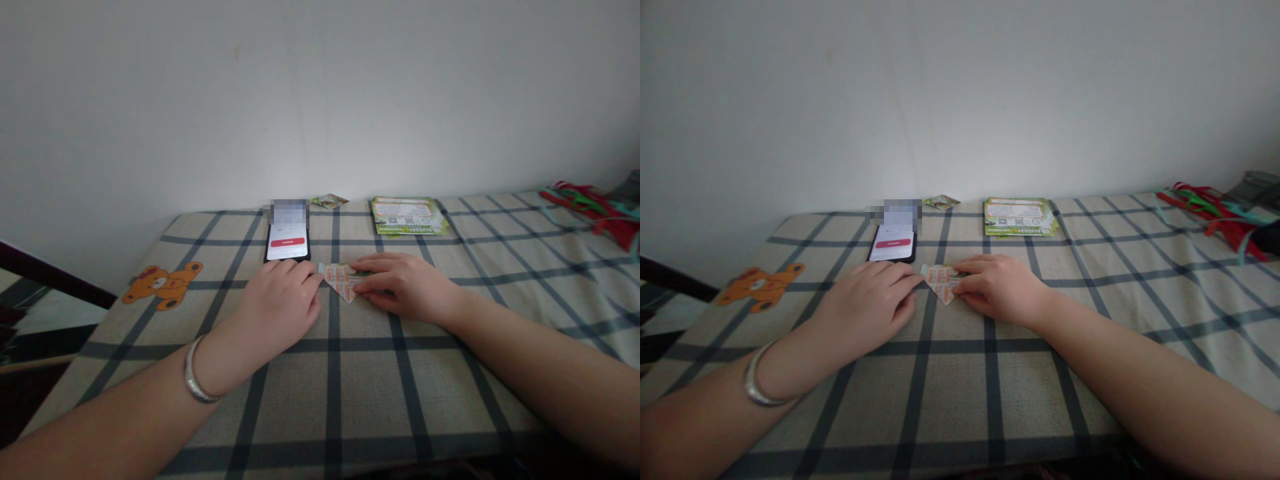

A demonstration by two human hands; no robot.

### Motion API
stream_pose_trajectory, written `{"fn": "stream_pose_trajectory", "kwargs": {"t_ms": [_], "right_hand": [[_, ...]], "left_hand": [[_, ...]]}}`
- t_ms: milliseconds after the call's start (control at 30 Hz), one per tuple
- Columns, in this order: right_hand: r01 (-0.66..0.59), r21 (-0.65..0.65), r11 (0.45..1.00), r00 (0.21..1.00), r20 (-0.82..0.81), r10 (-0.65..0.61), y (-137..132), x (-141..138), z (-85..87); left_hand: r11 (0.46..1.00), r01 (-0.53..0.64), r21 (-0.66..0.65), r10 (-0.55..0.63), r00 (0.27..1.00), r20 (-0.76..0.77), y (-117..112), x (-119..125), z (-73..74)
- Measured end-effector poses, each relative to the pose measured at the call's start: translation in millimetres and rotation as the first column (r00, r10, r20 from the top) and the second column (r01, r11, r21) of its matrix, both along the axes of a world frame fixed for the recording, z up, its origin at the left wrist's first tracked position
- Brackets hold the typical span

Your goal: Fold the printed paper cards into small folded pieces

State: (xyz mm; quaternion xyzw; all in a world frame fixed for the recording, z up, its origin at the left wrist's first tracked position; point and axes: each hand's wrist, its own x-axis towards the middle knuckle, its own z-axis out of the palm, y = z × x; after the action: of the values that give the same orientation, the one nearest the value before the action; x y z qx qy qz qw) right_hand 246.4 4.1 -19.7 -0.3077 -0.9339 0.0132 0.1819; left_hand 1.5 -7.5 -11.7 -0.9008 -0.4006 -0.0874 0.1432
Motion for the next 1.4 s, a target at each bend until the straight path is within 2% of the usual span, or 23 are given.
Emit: {"fn": "stream_pose_trajectory", "kwargs": {"t_ms": [300, 467, 600, 733, 967, 1267, 1400], "right_hand": [[-0.077, -0.018, 0.997, 0.997, -0.023, 0.076, 2, -7, 1.4], [-0.094, -0.039, 0.995, 0.994, -0.056, 0.092, 2, -4, 1.5], [-0.081, -0.079, 0.994, 0.994, -0.081, 0.075, 3, -1, 0.7], [-0.060, -0.105, 0.993, 0.993, -0.107, 0.049, 4, -1, 0.8], [-0.026, -0.116, 0.993, 0.989, -0.147, 0.009, 7, 2, 0.0], [0.058, -0.100, 0.993, 0.990, -0.125, -0.071, 6, 1, 3.7], [0.144, -0.118, 0.983, 0.981, -0.117, -0.158, 7, 2, 3.5]], "left_hand": [[1.000, -0.006, -0.001, 0.006, 0.999, 0.036, -3, 2, 0.8], [0.997, 0.076, 0.001, -0.076, 0.994, 0.076, 2, 0, -2.8], [0.967, 0.254, 0.016, -0.254, 0.961, 0.113, 6, -4, -5.5], [0.877, 0.480, -0.016, -0.478, 0.875, 0.070, 4, -3, -5.4], [0.873, 0.485, -0.052, -0.479, 0.872, 0.099, 2, -1, -4.2], [0.890, 0.455, -0.027, -0.449, 0.885, 0.127, 6, -3, -2.5], [0.899, 0.436, 0.035, -0.437, 0.898, 0.048, 7, -3, -2.0]]}}
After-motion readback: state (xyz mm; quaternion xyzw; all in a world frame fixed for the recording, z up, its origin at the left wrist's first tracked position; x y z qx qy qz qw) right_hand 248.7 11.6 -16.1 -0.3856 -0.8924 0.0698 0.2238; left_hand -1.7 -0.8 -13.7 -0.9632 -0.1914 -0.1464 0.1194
